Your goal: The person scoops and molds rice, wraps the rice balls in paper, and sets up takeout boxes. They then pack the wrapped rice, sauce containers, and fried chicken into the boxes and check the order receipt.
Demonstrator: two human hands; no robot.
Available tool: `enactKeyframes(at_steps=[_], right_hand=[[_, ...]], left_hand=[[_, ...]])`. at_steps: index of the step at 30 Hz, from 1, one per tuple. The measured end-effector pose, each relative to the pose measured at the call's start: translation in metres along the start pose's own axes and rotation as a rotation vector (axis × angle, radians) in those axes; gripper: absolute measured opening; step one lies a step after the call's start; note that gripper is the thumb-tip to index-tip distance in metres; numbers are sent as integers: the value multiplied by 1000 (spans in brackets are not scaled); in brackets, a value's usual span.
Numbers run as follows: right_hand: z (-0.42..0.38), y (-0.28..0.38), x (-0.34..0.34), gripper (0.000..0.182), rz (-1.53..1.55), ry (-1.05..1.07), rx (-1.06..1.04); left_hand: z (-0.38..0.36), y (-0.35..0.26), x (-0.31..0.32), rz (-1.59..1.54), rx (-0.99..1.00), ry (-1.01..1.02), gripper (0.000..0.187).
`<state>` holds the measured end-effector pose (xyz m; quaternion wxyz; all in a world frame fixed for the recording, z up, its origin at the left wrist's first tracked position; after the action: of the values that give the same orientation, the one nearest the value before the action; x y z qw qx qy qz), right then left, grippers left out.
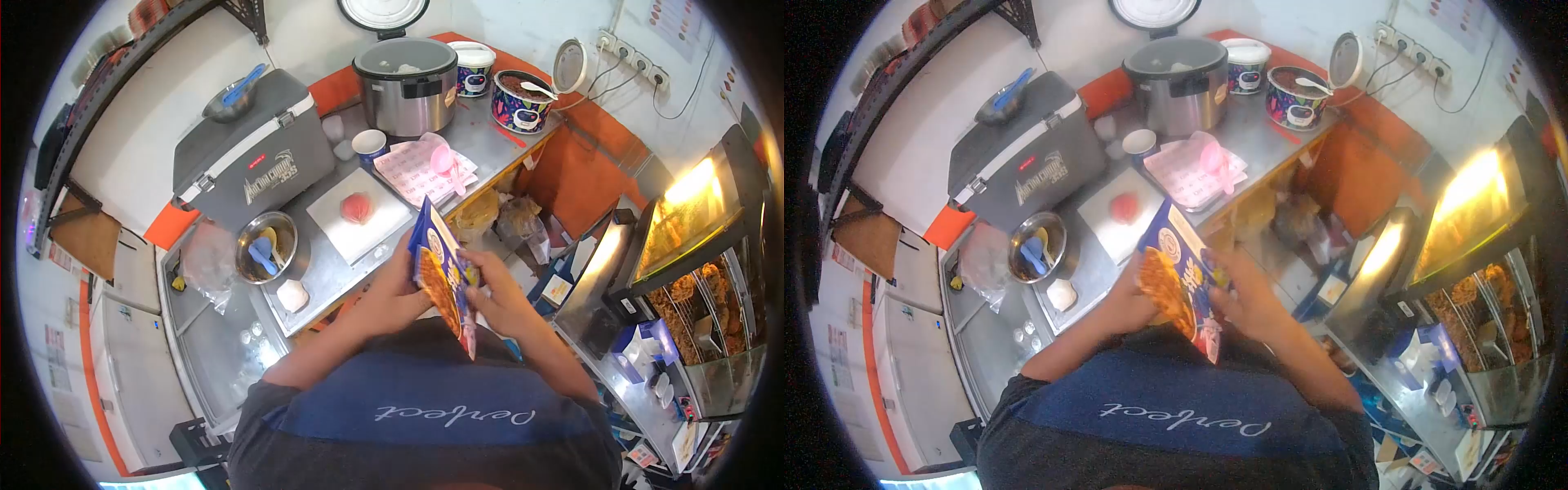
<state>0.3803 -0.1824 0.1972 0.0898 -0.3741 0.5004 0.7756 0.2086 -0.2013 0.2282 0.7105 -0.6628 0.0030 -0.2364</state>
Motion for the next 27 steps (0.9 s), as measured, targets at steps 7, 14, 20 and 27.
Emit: enactKeyframes(at_steps=[7,14,20,27], right_hand=[[-8,57,25,91,504,316,-66],[26,5,-37,35,393,233,72],[58,63,1,23,24,199,-195],[76,47,28,25,111,101,-46]], left_hand=[[7,34,-17,136,-18,-57,96],[-25,-6,-76,-59,41,-329,86],[-40,-38,-92,838,352,-363,108],[-64,-51,-136,521,36,-776,117]])
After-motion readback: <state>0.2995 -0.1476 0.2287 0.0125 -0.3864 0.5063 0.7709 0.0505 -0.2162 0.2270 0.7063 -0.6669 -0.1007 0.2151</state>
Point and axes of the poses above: each hand's wrist, its own z-axis towards the middle knuckle, its own x-axis out of the palm, y = z × x, the point moved 10 cm from there along z, towards the middle knuckle, and after that the axes turned 13 degrees about -z, right-handed, at the moved point
